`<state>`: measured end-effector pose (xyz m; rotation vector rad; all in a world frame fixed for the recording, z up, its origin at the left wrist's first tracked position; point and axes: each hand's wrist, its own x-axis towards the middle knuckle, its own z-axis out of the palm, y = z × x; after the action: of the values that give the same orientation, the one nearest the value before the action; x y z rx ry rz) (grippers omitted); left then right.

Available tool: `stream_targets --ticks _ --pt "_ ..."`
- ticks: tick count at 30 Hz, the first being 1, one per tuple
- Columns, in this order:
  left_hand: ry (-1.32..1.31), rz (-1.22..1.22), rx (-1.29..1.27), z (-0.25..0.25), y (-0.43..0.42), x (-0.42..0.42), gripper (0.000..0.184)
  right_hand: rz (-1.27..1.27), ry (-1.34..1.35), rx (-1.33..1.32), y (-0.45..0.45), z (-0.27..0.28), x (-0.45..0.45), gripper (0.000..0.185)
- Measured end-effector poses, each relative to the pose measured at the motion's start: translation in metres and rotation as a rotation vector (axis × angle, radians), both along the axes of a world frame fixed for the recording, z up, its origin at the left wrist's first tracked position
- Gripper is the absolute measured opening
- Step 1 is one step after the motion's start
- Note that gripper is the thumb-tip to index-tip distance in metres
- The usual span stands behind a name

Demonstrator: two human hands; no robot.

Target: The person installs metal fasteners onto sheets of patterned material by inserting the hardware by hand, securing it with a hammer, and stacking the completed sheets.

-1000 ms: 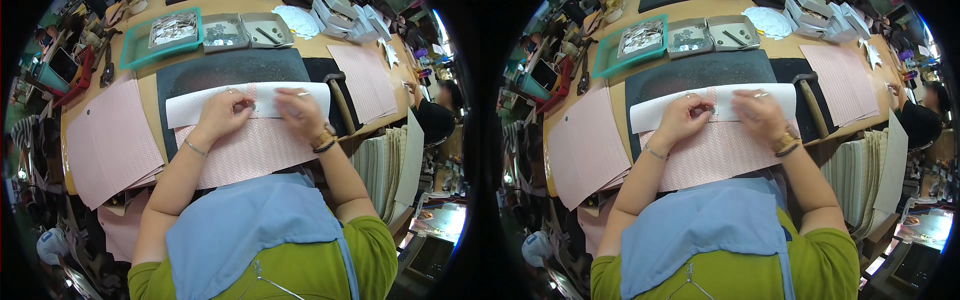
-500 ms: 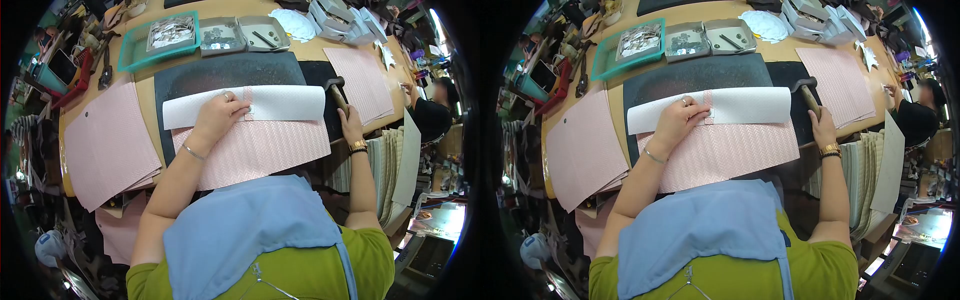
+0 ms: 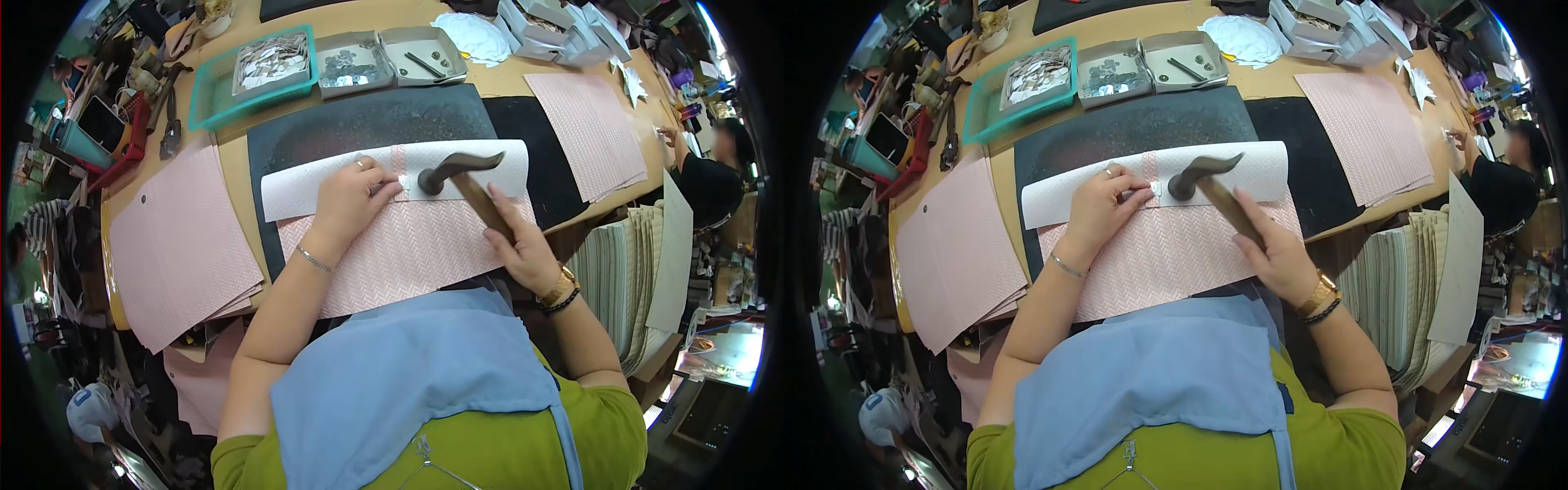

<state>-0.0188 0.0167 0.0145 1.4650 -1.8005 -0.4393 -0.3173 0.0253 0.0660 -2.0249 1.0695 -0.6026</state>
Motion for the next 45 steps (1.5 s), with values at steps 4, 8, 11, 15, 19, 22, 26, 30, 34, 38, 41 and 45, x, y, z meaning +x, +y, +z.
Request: stream_targets --ticks 4,8,11,15,19,22,26,30,34,38,41,45 --pt "0.027 -0.006 0.005 0.002 0.002 0.001 0.012 0.034 -0.006 -0.024 0.0 -0.005 0.008 0.065" --pt "0.078 -0.016 0.07 -0.001 -0.001 0.003 0.011 0.021 -0.077 -0.093 -0.002 -0.008 0.014 0.065" --pt "0.094 -0.023 0.028 -0.003 -0.002 0.004 0.011 0.078 0.014 -0.088 -0.004 -0.006 0.019 0.065" --pt "0.118 -0.022 0.066 -0.001 0.0 0.004 0.01 0.067 -0.063 -0.1 -0.005 -0.008 0.022 0.065" --pt "0.15 -0.018 0.105 0.001 -0.001 0.003 0.007 0.092 0.022 -0.105 -0.005 -0.005 0.023 0.064" --pt "0.153 -0.036 0.065 -0.001 -0.002 0.005 0.009 0.079 0.009 -0.085 -0.009 -0.001 0.023 0.063" --pt "0.171 -0.045 0.049 -0.004 -0.002 0.005 0.009 0.112 0.053 -0.153 -0.013 0.0 0.025 0.064" --pt "0.137 -0.057 0.033 -0.006 -0.003 0.008 0.012 0.149 0.271 -0.263 -0.017 0.013 0.023 0.068" --pt "0.145 -0.091 0.003 -0.003 -0.002 0.009 0.03 0.191 0.331 -0.27 -0.019 0.023 0.032 0.067" --pt "0.196 -0.057 0.105 0.004 0.0 0.008 0.071 0.209 0.564 -0.376 -0.029 0.062 0.042 0.061" --pt "0.242 -0.038 0.062 -0.001 -0.001 0.008 0.101 0.248 0.515 -0.467 -0.033 0.073 0.057 0.058" --pt "0.298 -0.032 0.096 0.004 0.003 0.007 0.115 0.341 0.667 -0.45 -0.032 0.087 0.071 0.061"
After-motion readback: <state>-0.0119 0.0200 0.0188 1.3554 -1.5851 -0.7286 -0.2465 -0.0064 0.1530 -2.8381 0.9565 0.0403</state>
